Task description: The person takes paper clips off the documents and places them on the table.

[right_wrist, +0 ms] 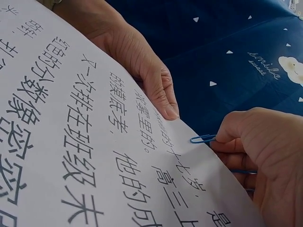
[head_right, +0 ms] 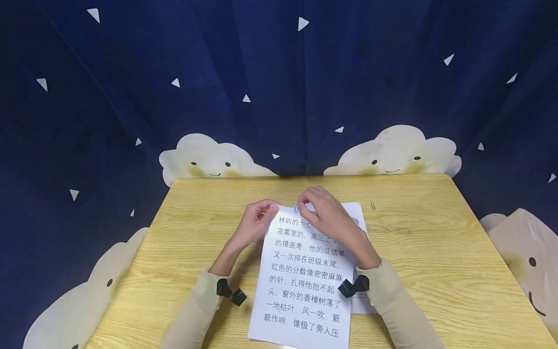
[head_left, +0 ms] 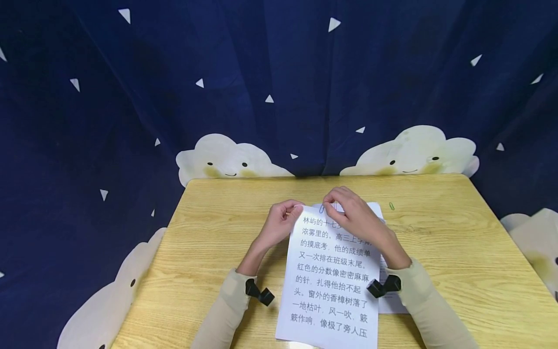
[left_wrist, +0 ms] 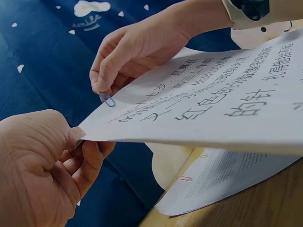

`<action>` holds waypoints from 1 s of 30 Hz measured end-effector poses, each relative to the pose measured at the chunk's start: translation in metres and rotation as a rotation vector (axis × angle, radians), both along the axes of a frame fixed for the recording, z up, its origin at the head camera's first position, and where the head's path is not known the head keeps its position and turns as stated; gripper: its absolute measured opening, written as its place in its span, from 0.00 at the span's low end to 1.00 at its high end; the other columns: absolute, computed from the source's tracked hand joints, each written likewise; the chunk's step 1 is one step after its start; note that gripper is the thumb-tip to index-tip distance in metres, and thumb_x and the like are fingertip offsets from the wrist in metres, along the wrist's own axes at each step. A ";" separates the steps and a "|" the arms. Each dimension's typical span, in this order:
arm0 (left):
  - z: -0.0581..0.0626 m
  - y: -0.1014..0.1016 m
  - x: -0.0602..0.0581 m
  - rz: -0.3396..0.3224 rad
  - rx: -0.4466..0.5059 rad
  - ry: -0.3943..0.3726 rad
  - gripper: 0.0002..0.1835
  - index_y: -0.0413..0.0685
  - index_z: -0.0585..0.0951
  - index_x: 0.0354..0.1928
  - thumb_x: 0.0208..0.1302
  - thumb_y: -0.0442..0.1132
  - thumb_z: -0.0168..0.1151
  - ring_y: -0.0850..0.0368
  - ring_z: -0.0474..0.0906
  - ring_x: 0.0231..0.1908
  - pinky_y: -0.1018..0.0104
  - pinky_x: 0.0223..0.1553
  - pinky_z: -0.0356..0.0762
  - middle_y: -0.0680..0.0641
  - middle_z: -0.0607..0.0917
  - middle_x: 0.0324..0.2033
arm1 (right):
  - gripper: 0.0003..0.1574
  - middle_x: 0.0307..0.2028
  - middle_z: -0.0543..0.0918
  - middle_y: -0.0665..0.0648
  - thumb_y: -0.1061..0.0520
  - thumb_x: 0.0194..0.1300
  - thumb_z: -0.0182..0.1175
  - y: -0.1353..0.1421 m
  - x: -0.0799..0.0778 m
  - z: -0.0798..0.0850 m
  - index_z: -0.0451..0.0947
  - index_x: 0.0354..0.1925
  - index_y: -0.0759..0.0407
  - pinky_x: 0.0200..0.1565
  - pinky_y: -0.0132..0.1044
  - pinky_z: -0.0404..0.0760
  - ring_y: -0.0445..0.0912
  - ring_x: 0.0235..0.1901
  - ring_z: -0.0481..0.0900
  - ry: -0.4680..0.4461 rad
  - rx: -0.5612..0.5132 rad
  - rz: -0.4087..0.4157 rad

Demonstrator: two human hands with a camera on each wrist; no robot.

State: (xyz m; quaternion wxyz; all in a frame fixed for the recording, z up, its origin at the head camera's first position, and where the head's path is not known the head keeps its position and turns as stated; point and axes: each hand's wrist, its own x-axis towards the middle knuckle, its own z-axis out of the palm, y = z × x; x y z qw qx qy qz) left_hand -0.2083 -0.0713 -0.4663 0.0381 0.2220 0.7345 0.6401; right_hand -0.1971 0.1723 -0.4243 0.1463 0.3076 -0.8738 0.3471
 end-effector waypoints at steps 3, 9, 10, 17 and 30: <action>0.000 0.000 0.000 0.001 0.002 -0.002 0.14 0.33 0.85 0.50 0.81 0.37 0.55 0.58 0.83 0.22 0.67 0.24 0.81 0.36 0.89 0.35 | 0.04 0.43 0.84 0.49 0.58 0.77 0.59 0.001 0.000 0.001 0.81 0.43 0.53 0.52 0.48 0.80 0.45 0.48 0.79 0.002 -0.007 -0.002; 0.001 0.000 0.001 0.016 -0.012 -0.009 0.14 0.34 0.85 0.50 0.81 0.38 0.55 0.58 0.82 0.22 0.68 0.23 0.81 0.37 0.89 0.35 | 0.04 0.43 0.84 0.49 0.58 0.77 0.59 0.003 0.001 0.003 0.81 0.44 0.53 0.52 0.48 0.80 0.45 0.48 0.79 -0.010 -0.011 -0.012; 0.001 0.000 0.001 0.018 -0.015 -0.011 0.14 0.34 0.85 0.50 0.81 0.38 0.55 0.58 0.82 0.22 0.68 0.23 0.80 0.37 0.89 0.35 | 0.04 0.43 0.84 0.49 0.58 0.77 0.59 0.003 0.002 0.003 0.81 0.44 0.53 0.53 0.48 0.80 0.45 0.48 0.79 -0.011 -0.009 -0.013; 0.002 0.000 0.000 0.022 -0.022 -0.017 0.14 0.32 0.85 0.52 0.81 0.37 0.55 0.57 0.81 0.21 0.69 0.22 0.80 0.34 0.88 0.37 | 0.04 0.43 0.84 0.49 0.57 0.76 0.60 0.005 0.000 0.003 0.82 0.44 0.53 0.53 0.47 0.80 0.45 0.47 0.79 -0.001 -0.005 -0.011; 0.002 -0.001 0.000 0.033 -0.018 -0.007 0.13 0.32 0.85 0.50 0.81 0.35 0.55 0.59 0.83 0.22 0.69 0.23 0.80 0.36 0.89 0.36 | 0.03 0.42 0.83 0.49 0.58 0.76 0.62 0.012 -0.001 0.007 0.82 0.43 0.53 0.50 0.48 0.79 0.45 0.45 0.78 -0.008 0.006 -0.003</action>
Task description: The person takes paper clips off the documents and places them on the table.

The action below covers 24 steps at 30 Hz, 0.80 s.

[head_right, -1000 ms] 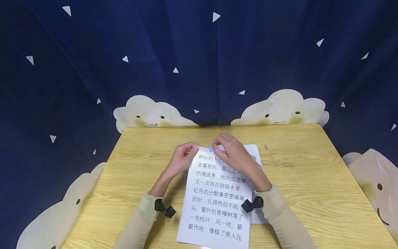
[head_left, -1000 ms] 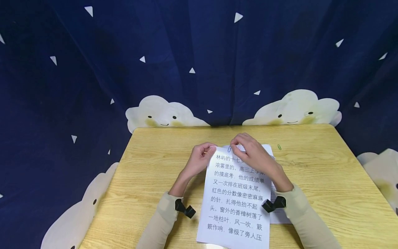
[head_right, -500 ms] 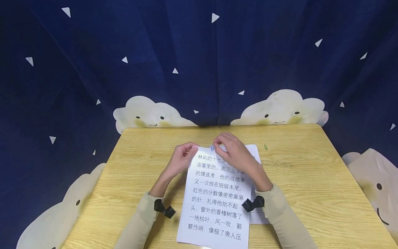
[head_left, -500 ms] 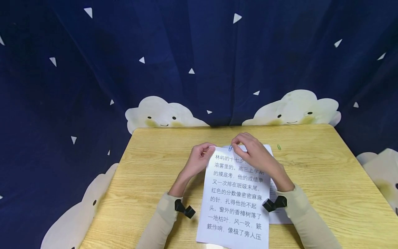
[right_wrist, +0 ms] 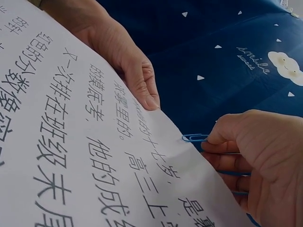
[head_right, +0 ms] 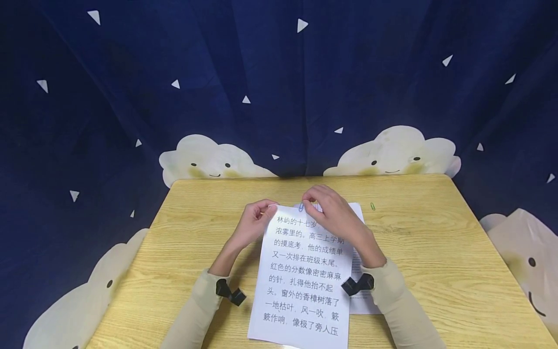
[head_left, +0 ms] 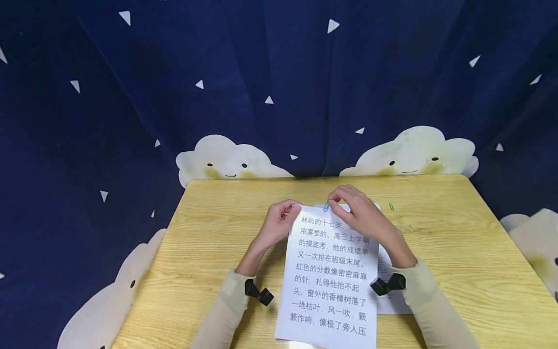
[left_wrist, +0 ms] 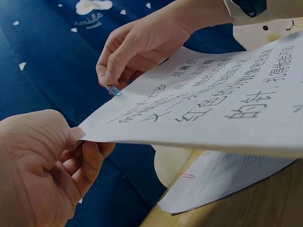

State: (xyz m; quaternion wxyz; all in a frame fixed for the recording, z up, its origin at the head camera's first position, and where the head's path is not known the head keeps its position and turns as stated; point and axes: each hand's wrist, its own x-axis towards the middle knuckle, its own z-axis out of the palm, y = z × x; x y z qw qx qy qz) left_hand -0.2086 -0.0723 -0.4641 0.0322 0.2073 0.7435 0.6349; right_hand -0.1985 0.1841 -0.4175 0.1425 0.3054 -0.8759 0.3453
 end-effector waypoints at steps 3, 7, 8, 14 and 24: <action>0.000 -0.001 0.000 0.005 0.005 0.002 0.13 0.32 0.85 0.50 0.81 0.35 0.55 0.59 0.83 0.23 0.68 0.24 0.81 0.36 0.89 0.36 | 0.03 0.41 0.83 0.49 0.59 0.76 0.62 0.003 -0.001 0.001 0.82 0.43 0.54 0.49 0.48 0.80 0.44 0.43 0.78 0.003 -0.003 0.009; -0.001 -0.002 -0.002 0.003 0.015 -0.002 0.14 0.33 0.85 0.51 0.81 0.36 0.55 0.58 0.84 0.23 0.68 0.24 0.82 0.36 0.89 0.36 | 0.03 0.40 0.83 0.49 0.59 0.76 0.61 0.008 -0.002 0.003 0.83 0.43 0.54 0.47 0.46 0.80 0.43 0.41 0.79 0.012 -0.009 0.011; -0.001 -0.002 -0.002 0.001 0.017 -0.003 0.14 0.33 0.85 0.51 0.81 0.37 0.55 0.58 0.84 0.23 0.68 0.24 0.82 0.36 0.89 0.36 | 0.03 0.40 0.84 0.49 0.60 0.76 0.61 0.010 -0.003 0.003 0.83 0.43 0.54 0.46 0.45 0.79 0.43 0.41 0.79 0.016 -0.010 0.011; -0.002 -0.003 -0.004 0.001 0.027 -0.019 0.14 0.33 0.85 0.51 0.81 0.37 0.55 0.57 0.84 0.23 0.68 0.24 0.81 0.35 0.89 0.37 | 0.05 0.39 0.84 0.49 0.61 0.76 0.60 0.018 -0.005 0.006 0.83 0.41 0.55 0.45 0.41 0.79 0.43 0.40 0.80 0.018 -0.007 0.001; 0.008 -0.006 -0.001 0.019 0.023 -0.017 0.13 0.28 0.84 0.50 0.81 0.31 0.52 0.55 0.83 0.24 0.69 0.25 0.80 0.32 0.88 0.36 | 0.06 0.39 0.84 0.51 0.60 0.78 0.58 0.031 -0.007 0.010 0.82 0.40 0.55 0.47 0.47 0.78 0.46 0.41 0.79 -0.002 -0.027 -0.036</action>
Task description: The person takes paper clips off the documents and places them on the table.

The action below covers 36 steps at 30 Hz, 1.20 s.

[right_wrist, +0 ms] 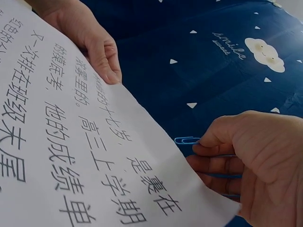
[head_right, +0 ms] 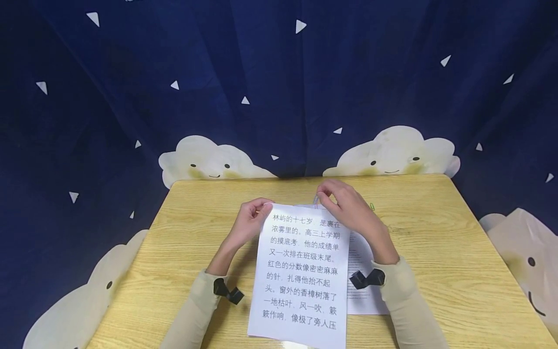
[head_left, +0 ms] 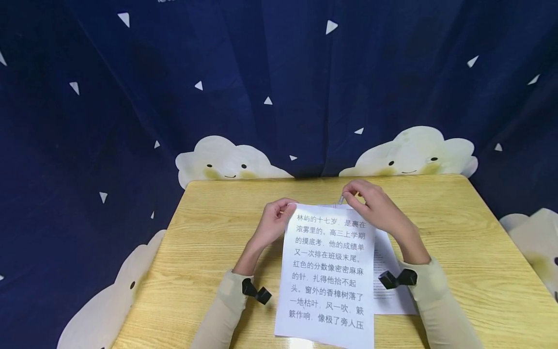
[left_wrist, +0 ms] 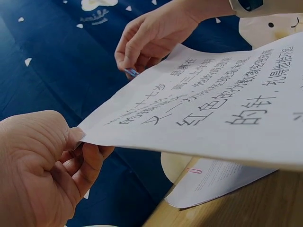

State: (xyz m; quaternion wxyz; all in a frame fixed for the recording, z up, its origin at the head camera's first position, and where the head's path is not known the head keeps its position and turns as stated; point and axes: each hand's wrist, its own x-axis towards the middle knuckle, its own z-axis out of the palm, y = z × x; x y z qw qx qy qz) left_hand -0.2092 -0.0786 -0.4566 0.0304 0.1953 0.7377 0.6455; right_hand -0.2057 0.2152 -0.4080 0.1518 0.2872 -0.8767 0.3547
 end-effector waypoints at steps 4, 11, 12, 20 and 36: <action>0.014 -0.001 0.008 -0.001 0.010 0.014 0.12 0.27 0.83 0.49 0.80 0.30 0.53 0.56 0.84 0.24 0.69 0.25 0.81 0.32 0.88 0.35 | 0.07 0.39 0.84 0.52 0.60 0.78 0.57 0.004 0.000 0.001 0.81 0.40 0.56 0.48 0.49 0.78 0.47 0.42 0.79 -0.010 0.002 -0.019; 0.018 -0.003 0.010 0.008 0.017 0.028 0.12 0.26 0.83 0.49 0.80 0.30 0.53 0.57 0.83 0.24 0.69 0.25 0.80 0.32 0.88 0.35 | 0.07 0.38 0.82 0.51 0.60 0.78 0.57 0.010 0.000 0.004 0.81 0.41 0.56 0.42 0.42 0.74 0.46 0.39 0.75 -0.009 0.007 -0.052; 0.018 -0.003 0.009 0.010 0.016 0.026 0.12 0.26 0.83 0.48 0.80 0.30 0.53 0.57 0.83 0.24 0.70 0.25 0.80 0.32 0.88 0.34 | 0.07 0.37 0.81 0.51 0.60 0.78 0.57 0.011 0.000 0.005 0.81 0.41 0.56 0.42 0.41 0.74 0.46 0.38 0.75 -0.009 0.007 -0.054; -0.001 -0.006 -0.004 0.044 0.005 -0.001 0.13 0.30 0.84 0.49 0.81 0.32 0.53 0.57 0.83 0.25 0.70 0.26 0.80 0.33 0.87 0.35 | 0.07 0.34 0.79 0.50 0.59 0.79 0.56 0.022 0.000 0.007 0.80 0.42 0.56 0.38 0.38 0.72 0.45 0.36 0.73 0.000 0.007 -0.075; -0.008 -0.013 -0.009 0.046 0.003 0.049 0.13 0.34 0.85 0.48 0.81 0.37 0.55 0.56 0.84 0.26 0.68 0.26 0.81 0.37 0.88 0.35 | 0.05 0.39 0.85 0.56 0.60 0.78 0.60 0.039 -0.006 0.008 0.82 0.42 0.59 0.49 0.48 0.77 0.46 0.39 0.78 -0.021 0.032 -0.131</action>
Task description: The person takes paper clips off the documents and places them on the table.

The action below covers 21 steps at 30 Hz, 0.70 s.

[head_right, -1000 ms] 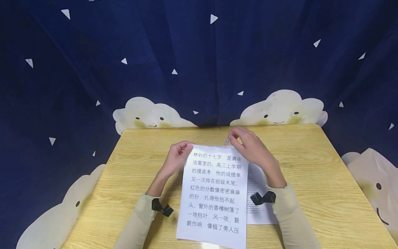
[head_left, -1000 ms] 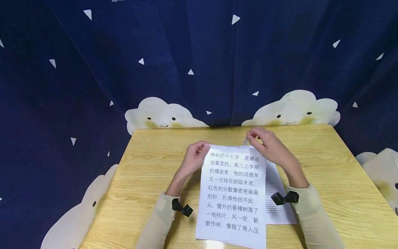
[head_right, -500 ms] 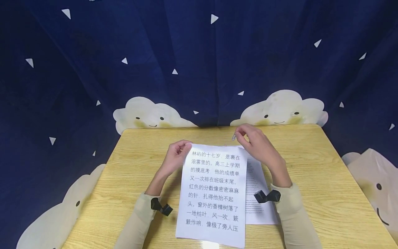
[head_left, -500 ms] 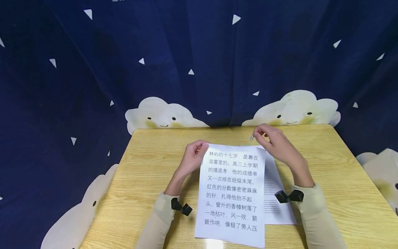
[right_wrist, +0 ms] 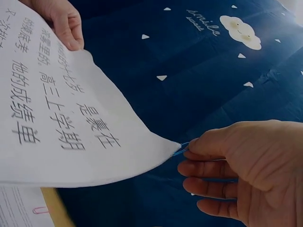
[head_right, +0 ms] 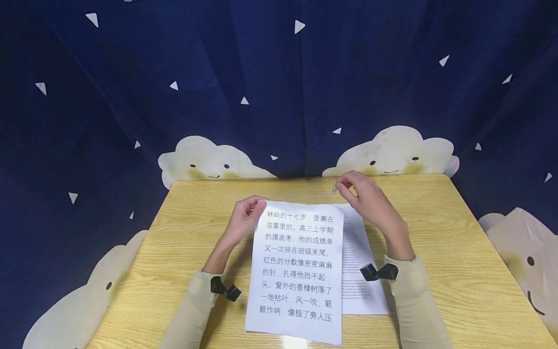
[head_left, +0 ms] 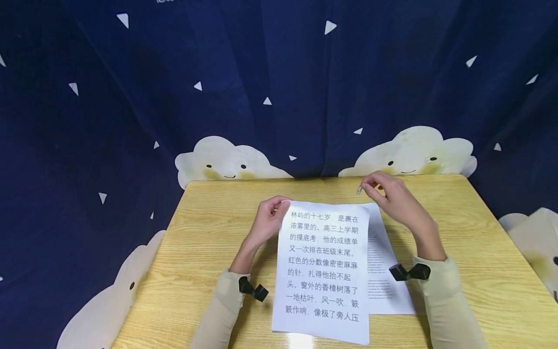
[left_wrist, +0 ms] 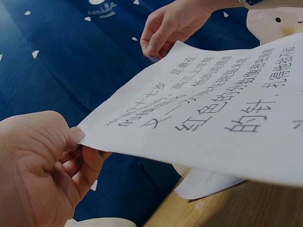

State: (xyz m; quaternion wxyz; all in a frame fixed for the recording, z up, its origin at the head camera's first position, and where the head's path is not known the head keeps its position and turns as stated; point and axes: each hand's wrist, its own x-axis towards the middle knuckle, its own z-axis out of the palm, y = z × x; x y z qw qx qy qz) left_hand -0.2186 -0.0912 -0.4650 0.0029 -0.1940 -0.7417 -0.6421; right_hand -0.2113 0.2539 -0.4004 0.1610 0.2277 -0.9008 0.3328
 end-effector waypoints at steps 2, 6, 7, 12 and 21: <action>0.000 -0.001 0.000 0.004 0.004 -0.003 0.13 0.34 0.85 0.49 0.81 0.36 0.55 0.57 0.84 0.26 0.68 0.27 0.81 0.37 0.88 0.35 | 0.06 0.40 0.85 0.55 0.60 0.78 0.60 0.003 -0.001 0.000 0.83 0.41 0.58 0.48 0.48 0.77 0.47 0.41 0.78 0.002 0.002 -0.005; 0.000 -0.002 -0.001 0.011 0.004 -0.005 0.13 0.34 0.85 0.49 0.81 0.36 0.55 0.57 0.84 0.26 0.68 0.27 0.81 0.36 0.88 0.35 | 0.06 0.40 0.86 0.56 0.61 0.77 0.61 0.007 -0.002 0.000 0.83 0.40 0.60 0.47 0.49 0.78 0.48 0.41 0.80 0.010 0.008 -0.018; 0.000 -0.002 -0.001 0.011 0.004 -0.005 0.13 0.34 0.85 0.49 0.81 0.36 0.55 0.57 0.84 0.26 0.68 0.27 0.81 0.36 0.88 0.35 | 0.06 0.40 0.86 0.56 0.61 0.77 0.61 0.008 -0.002 0.000 0.83 0.40 0.60 0.46 0.50 0.78 0.49 0.41 0.80 0.011 0.009 -0.020; -0.001 -0.003 -0.001 0.014 0.006 -0.003 0.13 0.34 0.85 0.49 0.81 0.37 0.55 0.57 0.84 0.26 0.69 0.27 0.80 0.35 0.88 0.35 | 0.07 0.40 0.85 0.56 0.60 0.78 0.60 0.013 -0.002 0.000 0.83 0.41 0.60 0.45 0.48 0.77 0.48 0.41 0.79 -0.010 0.015 -0.038; -0.003 -0.004 -0.003 0.026 0.014 -0.006 0.13 0.31 0.84 0.50 0.81 0.35 0.54 0.56 0.83 0.26 0.69 0.26 0.80 0.33 0.87 0.36 | 0.08 0.37 0.84 0.55 0.58 0.79 0.58 0.024 -0.005 -0.003 0.82 0.44 0.60 0.39 0.36 0.76 0.47 0.35 0.76 -0.009 0.030 -0.061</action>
